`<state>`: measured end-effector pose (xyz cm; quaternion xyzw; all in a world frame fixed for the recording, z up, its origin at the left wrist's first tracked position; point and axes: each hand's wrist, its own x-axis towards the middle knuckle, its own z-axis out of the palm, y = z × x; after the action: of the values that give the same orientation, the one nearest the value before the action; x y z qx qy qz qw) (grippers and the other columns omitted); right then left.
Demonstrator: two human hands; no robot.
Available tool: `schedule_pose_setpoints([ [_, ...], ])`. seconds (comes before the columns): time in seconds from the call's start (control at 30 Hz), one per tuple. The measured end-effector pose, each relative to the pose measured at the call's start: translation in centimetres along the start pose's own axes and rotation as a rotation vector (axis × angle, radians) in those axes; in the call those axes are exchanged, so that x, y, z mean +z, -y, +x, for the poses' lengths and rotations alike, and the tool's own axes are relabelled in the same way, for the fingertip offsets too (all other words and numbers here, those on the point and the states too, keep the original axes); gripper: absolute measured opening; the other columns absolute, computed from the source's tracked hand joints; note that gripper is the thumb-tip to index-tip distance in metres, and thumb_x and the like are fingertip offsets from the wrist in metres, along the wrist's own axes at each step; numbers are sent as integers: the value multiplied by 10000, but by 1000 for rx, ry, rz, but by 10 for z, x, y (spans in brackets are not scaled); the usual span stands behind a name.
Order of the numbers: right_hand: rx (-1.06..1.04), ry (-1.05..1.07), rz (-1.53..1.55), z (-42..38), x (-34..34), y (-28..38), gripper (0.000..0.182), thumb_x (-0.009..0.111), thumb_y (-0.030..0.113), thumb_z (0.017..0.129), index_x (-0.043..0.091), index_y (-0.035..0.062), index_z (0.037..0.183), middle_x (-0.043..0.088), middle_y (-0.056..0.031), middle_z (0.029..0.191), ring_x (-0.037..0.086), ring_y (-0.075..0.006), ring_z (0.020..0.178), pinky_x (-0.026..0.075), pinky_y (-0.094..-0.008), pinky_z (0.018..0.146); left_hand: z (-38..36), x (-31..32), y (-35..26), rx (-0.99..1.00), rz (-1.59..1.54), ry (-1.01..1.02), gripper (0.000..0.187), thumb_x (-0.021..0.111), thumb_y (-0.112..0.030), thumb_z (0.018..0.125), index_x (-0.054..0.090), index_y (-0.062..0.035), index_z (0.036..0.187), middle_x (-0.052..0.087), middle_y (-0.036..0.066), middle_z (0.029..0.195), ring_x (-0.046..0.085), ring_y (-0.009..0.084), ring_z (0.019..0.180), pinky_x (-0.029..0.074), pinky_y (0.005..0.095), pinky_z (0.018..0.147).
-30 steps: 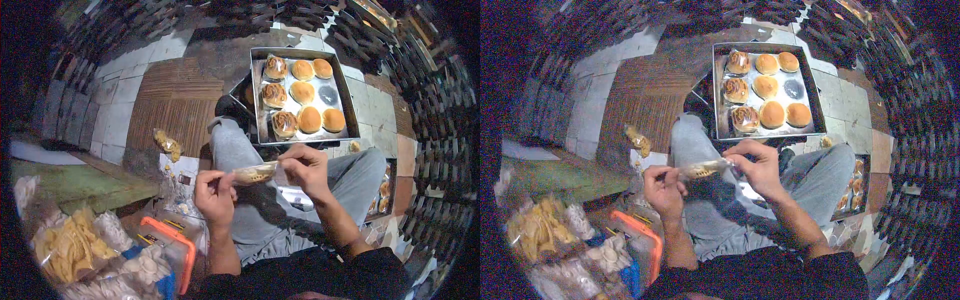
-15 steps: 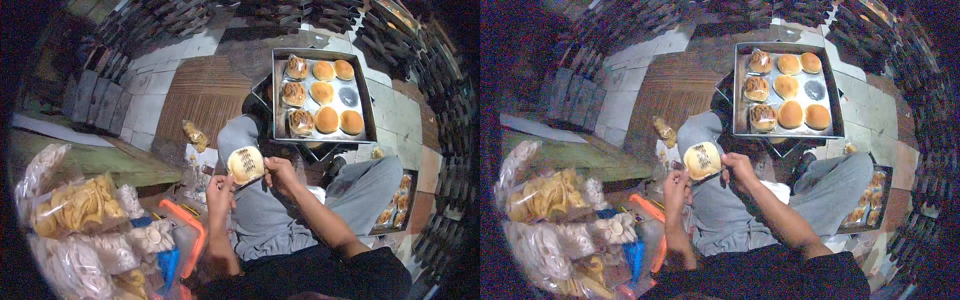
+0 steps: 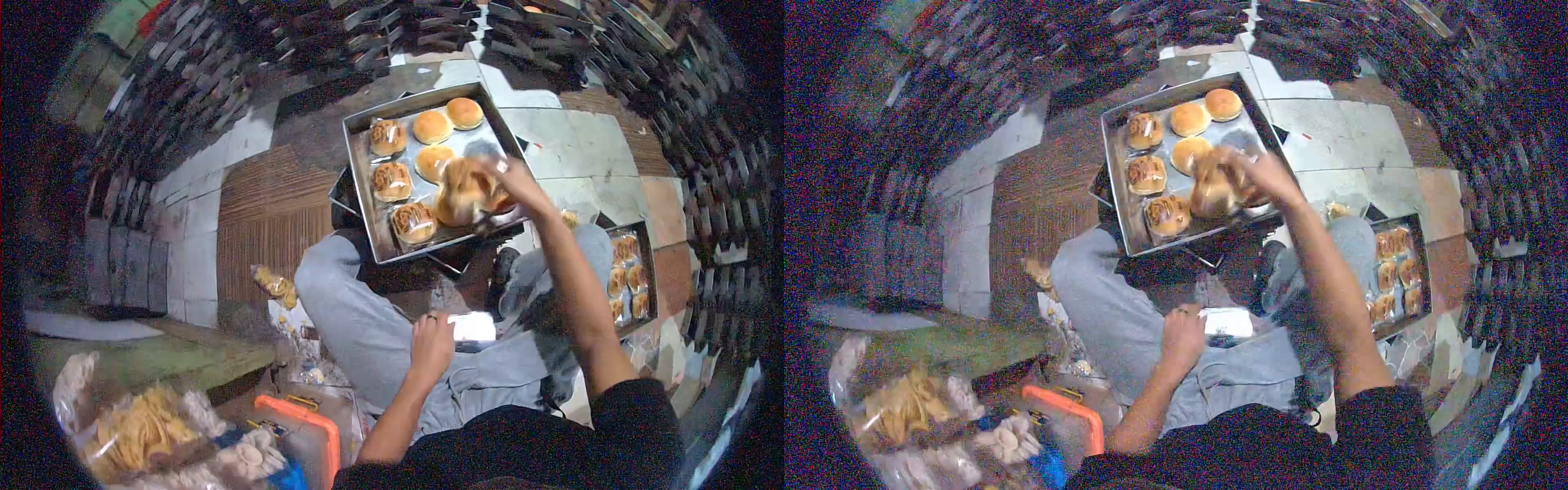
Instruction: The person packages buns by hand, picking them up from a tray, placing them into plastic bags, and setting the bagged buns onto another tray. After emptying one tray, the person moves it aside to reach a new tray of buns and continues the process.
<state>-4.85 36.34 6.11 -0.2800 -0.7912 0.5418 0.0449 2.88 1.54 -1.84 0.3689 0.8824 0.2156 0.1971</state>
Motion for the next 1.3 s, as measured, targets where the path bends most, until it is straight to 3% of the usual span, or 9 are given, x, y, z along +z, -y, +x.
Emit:
schedule_pose_setpoints([
  [0.1, -312, -814, -540, -11, -18, -2, 460, 650, 416, 954, 643, 7, 1164, 716, -196, 898, 705, -339, 786, 541, -436, 702, -11, 16, 16, 182, 247, 125, 285, 617, -154, 910, 653, -29, 1164, 663, 199, 1098, 592, 355, 1020, 409, 495, 956],
  [0.23, -32, 29, -296, -118, 57, -22, 320, 671, 305, 926, 685, 7, 1044, 704, -249, 931, 698, -398, 881, 538, -499, 795, -9, -11, 4, 196, 8, -134, 199, 688, -167, 822, 677, -29, 965, 675, 163, 1042, 579, 356, 999, 390, 497, 957],
  [0.37, -197, 574, -322, -214, 133, -94, 336, 703, 66, 752, 672, 10, 1082, 652, -236, 1024, 640, -426, 961, 524, -483, 859, -18, -11, 15, -16, -201, 239, 282, 716, -161, 847, 645, -59, 1100, 673, 150, 1066, 603, 374, 1022, 361, 508, 1010],
  [0.57, -466, 308, -219, -184, 56, -4, 273, 740, 75, 698, 670, 8, 953, 665, -217, 960, 648, -439, 937, 514, -517, 803, 11, -18, 10, 47, -528, 182, 246, 714, -207, 856, 681, 2, 981, 695, 224, 953, 619, 370, 988, 393, 507, 995],
  [0.77, -600, 283, -116, -189, 37, 52, 399, 715, 220, 843, 630, -32, 1141, 629, -254, 1231, 614, -437, 1140, 503, -485, 982, 72, -136, -33, 473, -5, -260, 202, 723, -186, 840, 705, -104, 1023, 725, 70, 978, 675, 281, 1012, 371, 510, 1079],
  [1.03, -746, 201, -169, -157, 96, 56, 920, 719, 148, 763, 256, -87, 1522, 169, -369, 1601, 105, -501, 1518, 142, -532, 1253, 47, -173, -68, 554, 54, -260, 638, 719, -171, 869, 455, -78, 1442, 548, 151, 1435, 406, 286, 1443, 275, 544, 1158],
  [1.1, -700, 207, -131, -157, 125, 64, 979, 686, 107, 757, 159, -79, 1560, 70, -362, 1628, 49, -497, 1526, 131, -511, 1257, 66, -139, -62, 55, -844, -686, 531, 582, -425, 1010, 500, -76, 1402, 553, 129, 1423, 462, 268, 1387, 375, 427, 1106],
  [1.17, -608, 163, 99, -158, 171, 53, 901, 652, 72, 752, 252, -35, 1552, 162, -351, 1616, 130, -465, 1528, 160, -486, 1258, 87, -126, -20, -248, -1558, -314, 594, 380, -538, 1077, 528, -31, 1347, 651, 115, 1219, 661, 207, 983, 552, 369, 836],
  [1.3, -716, 232, -132, -103, 157, 57, 498, 603, 81, 814, 567, 4, 1304, 596, -248, 1316, 604, -443, 1172, 462, -468, 1058, 124, -131, 61, -366, -1780, -833, 480, 456, -476, 1068, 607, -38, 1194, 692, 120, 1072, 666, 215, 864, 584, 363, 762],
])
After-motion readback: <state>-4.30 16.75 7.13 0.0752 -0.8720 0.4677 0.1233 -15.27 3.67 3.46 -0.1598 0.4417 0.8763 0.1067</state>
